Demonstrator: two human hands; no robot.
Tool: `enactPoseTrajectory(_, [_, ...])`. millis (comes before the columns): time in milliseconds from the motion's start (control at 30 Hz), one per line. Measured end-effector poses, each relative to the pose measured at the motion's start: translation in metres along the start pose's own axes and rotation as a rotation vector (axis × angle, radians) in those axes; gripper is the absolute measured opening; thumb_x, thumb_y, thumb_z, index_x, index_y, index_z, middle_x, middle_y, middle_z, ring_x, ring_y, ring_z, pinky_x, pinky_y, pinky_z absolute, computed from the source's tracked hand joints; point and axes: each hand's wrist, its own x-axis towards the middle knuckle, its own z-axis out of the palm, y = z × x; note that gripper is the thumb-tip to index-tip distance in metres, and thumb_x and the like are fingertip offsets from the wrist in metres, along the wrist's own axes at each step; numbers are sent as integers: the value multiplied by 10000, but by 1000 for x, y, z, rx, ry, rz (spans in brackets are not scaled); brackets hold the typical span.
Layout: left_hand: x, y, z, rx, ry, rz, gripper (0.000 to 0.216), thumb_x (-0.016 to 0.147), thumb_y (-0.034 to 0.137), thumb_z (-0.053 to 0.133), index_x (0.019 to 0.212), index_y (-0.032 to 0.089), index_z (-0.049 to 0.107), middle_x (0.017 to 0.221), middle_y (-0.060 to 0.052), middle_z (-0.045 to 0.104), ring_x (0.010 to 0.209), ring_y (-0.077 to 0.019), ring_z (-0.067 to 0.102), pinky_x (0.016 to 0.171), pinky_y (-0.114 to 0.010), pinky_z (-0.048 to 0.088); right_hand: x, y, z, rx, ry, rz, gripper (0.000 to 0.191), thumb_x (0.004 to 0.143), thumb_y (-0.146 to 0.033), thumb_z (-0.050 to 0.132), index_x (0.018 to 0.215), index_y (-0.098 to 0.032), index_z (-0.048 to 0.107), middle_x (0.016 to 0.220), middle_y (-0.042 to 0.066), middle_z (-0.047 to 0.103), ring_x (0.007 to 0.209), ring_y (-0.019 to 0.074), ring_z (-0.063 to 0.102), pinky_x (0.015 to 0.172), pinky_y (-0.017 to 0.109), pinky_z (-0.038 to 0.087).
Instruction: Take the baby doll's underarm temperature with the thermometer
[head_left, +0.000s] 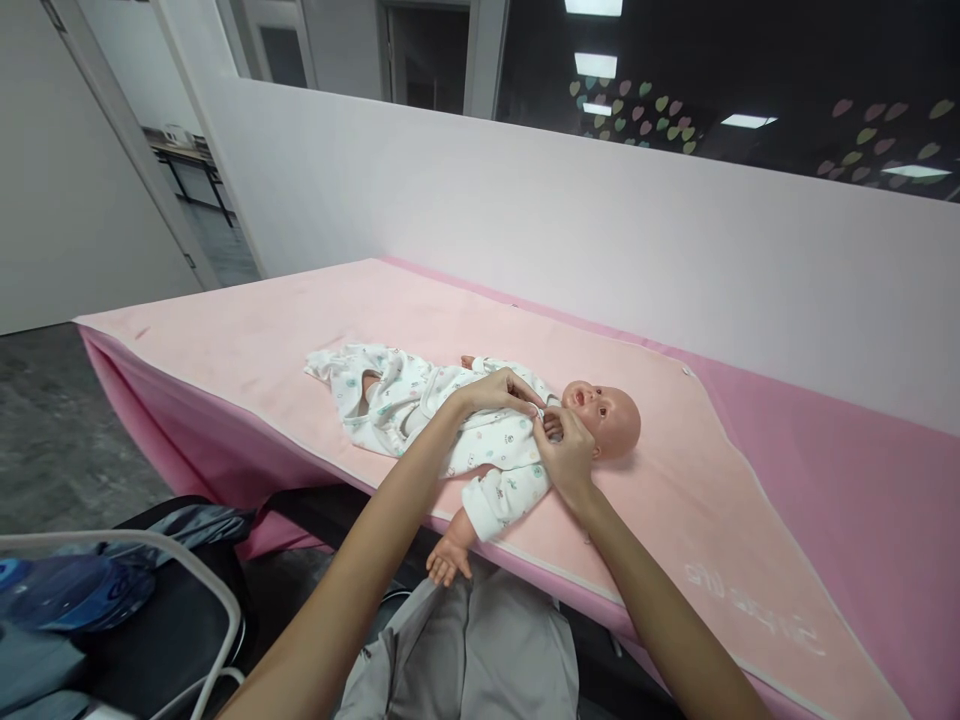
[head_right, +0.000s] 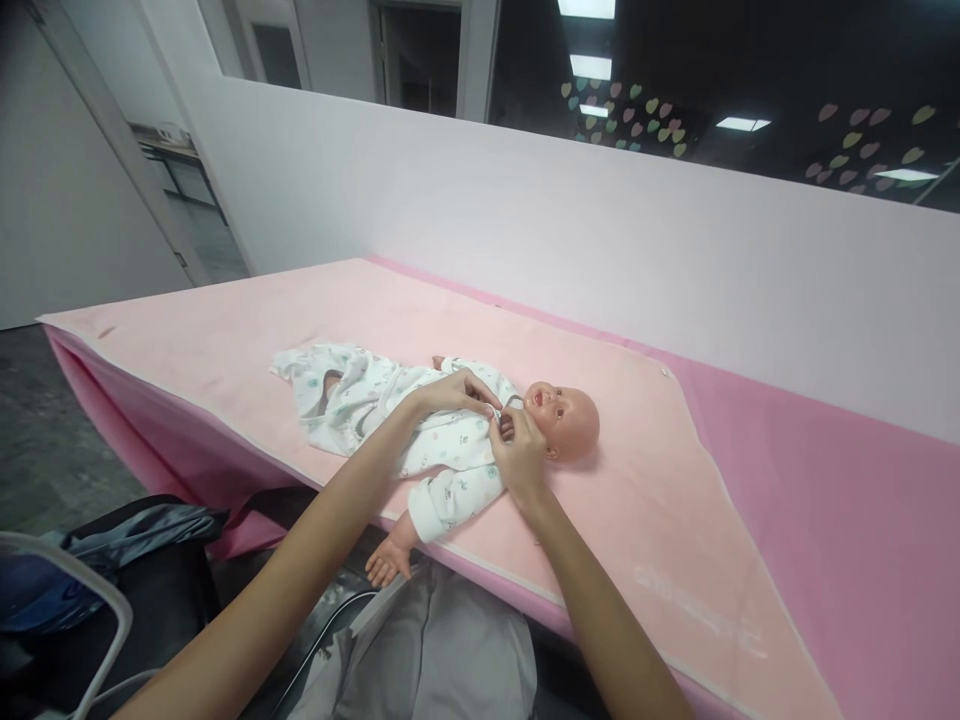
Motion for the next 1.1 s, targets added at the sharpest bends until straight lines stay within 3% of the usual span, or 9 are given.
enactPoseTrajectory(367, [0, -3, -1, -21, 12, -1, 370, 621, 333, 747, 923, 122, 711, 880, -99, 709, 826, -186, 637, 736, -263, 479, 0, 2, -3, 57, -31, -29, 95, 806, -234, 518, 804, -187, 601, 685, 13, 615, 551, 114, 548, 574, 249, 494])
enactPoseTrajectory(700, [-1, 2, 2, -95, 0, 27, 316, 619, 303, 752, 860, 103, 709, 763, -76, 690, 704, -136, 600, 671, -240, 445, 3, 0, -6, 91, -55, -64, 139, 839, -187, 469, 801, -194, 603, 739, 24, 645, 677, 143, 585, 649, 270, 475])
enactPoseTrajectory(1100, [-1, 8, 3, -142, -46, 47, 261, 643, 282, 738, 833, 111, 688, 771, -43, 661, 746, -125, 581, 707, -229, 424, 6, -5, -9, 155, -165, 106, 146, 857, -209, 413, 803, -189, 547, 773, 26, 601, 721, 152, 559, 674, 269, 441])
